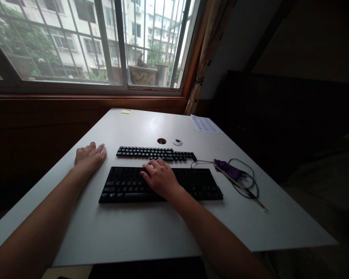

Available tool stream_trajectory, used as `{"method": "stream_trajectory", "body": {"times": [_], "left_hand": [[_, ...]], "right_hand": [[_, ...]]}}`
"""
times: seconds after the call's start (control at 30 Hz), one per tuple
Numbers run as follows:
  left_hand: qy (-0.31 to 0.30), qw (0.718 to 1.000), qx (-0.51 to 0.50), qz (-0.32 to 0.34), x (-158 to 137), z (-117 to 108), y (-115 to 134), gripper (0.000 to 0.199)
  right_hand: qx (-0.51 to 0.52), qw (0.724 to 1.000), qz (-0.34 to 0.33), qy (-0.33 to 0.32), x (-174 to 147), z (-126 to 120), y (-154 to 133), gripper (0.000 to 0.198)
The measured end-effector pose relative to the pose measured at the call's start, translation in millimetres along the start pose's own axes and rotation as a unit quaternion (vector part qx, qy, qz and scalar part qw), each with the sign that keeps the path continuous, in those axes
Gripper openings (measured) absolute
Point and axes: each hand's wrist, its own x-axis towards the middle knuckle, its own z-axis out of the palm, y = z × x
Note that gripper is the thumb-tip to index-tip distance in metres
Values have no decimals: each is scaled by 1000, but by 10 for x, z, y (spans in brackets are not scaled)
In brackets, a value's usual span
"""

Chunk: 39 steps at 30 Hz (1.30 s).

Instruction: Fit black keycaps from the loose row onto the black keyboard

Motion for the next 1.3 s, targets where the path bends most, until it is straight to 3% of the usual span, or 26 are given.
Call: {"method": "stream_trajectory", "body": {"times": [0.2, 0.47, 1.3], "left_hand": [[-15, 1000, 3, 15, 54, 39, -19, 67], [-12, 999, 41, 15, 36, 23, 26, 65], [-11, 1000, 17, 13, 37, 69, 10, 65]], "right_hand": [[62, 994, 65, 60, 71, 147, 242, 26], [98, 991, 62, 67, 82, 356, 299, 28], [110, 991, 49, 55, 74, 363, 312, 36]]}}
